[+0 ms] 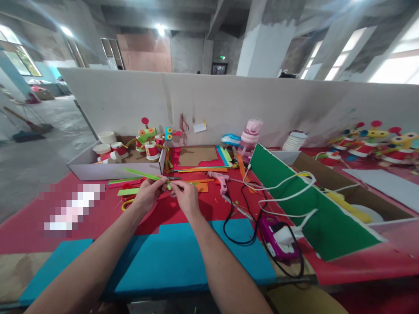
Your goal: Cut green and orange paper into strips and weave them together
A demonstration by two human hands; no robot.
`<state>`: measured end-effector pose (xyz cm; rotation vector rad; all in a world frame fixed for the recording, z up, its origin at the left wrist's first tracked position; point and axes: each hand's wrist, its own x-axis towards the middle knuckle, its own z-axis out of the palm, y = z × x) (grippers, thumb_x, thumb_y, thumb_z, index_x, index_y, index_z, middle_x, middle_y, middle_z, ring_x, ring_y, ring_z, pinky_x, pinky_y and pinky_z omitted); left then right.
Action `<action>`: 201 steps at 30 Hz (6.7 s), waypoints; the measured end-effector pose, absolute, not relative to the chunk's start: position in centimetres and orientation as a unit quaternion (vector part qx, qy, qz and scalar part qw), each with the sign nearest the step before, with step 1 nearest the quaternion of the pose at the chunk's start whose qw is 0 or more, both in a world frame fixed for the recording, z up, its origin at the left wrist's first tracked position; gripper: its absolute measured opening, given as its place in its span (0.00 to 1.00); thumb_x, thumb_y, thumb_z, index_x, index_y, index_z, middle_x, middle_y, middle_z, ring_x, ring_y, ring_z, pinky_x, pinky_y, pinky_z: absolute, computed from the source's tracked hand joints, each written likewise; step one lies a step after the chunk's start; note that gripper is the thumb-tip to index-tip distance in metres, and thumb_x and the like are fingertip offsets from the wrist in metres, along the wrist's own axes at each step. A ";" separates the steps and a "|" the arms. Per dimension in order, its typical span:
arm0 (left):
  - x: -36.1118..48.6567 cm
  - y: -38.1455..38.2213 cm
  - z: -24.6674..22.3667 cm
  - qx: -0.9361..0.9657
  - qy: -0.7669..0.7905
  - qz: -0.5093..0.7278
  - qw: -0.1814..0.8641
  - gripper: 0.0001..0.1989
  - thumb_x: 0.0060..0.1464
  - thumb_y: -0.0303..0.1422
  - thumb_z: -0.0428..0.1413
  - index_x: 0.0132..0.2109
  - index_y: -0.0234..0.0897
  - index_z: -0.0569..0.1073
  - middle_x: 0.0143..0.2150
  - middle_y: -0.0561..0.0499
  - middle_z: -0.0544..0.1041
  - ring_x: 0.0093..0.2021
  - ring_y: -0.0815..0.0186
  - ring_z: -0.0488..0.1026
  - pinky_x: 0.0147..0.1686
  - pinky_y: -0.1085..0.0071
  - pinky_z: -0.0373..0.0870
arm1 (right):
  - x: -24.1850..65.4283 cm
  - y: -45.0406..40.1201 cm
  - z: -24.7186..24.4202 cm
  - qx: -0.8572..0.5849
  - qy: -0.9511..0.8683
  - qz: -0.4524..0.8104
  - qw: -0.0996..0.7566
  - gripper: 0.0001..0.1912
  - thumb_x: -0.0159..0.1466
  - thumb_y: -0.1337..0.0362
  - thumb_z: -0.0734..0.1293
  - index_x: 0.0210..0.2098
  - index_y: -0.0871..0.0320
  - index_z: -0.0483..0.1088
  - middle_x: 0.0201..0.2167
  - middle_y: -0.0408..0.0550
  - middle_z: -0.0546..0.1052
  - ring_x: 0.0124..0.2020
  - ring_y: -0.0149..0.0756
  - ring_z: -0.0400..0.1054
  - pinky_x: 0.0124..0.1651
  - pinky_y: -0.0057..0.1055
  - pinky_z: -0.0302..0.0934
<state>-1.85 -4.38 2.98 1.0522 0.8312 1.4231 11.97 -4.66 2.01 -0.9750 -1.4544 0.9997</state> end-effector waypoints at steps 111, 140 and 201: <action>-2.5 -4.2 3.0 0.488 0.415 0.569 0.515 0.12 0.34 0.35 0.69 0.22 0.33 0.76 0.18 0.54 0.71 0.22 0.73 0.64 0.25 0.74 0.59 | 12.5 -4.5 2.2 -0.379 -0.592 0.500 0.506 0.15 0.54 0.52 0.70 0.30 0.58 0.76 0.18 0.42 0.74 0.19 0.31 0.69 0.26 0.27 0.67; -2.9 -4.0 3.3 0.417 0.381 0.615 0.551 0.13 0.36 0.35 0.68 0.22 0.32 0.73 0.18 0.54 0.69 0.22 0.74 0.65 0.25 0.75 0.61 | 12.2 -4.9 2.3 -0.428 -0.650 0.352 0.520 0.07 0.59 0.60 0.66 0.28 0.56 0.72 0.21 0.43 0.77 0.26 0.36 0.74 0.32 0.29 0.68; -2.2 -4.3 3.3 0.417 0.394 0.590 0.568 0.14 0.34 0.35 0.68 0.21 0.31 0.73 0.19 0.52 0.71 0.22 0.74 0.64 0.25 0.74 0.61 | 12.1 -4.5 2.0 -0.423 -0.627 0.400 0.518 0.10 0.58 0.56 0.67 0.28 0.56 0.72 0.19 0.43 0.76 0.22 0.35 0.73 0.29 0.28 0.67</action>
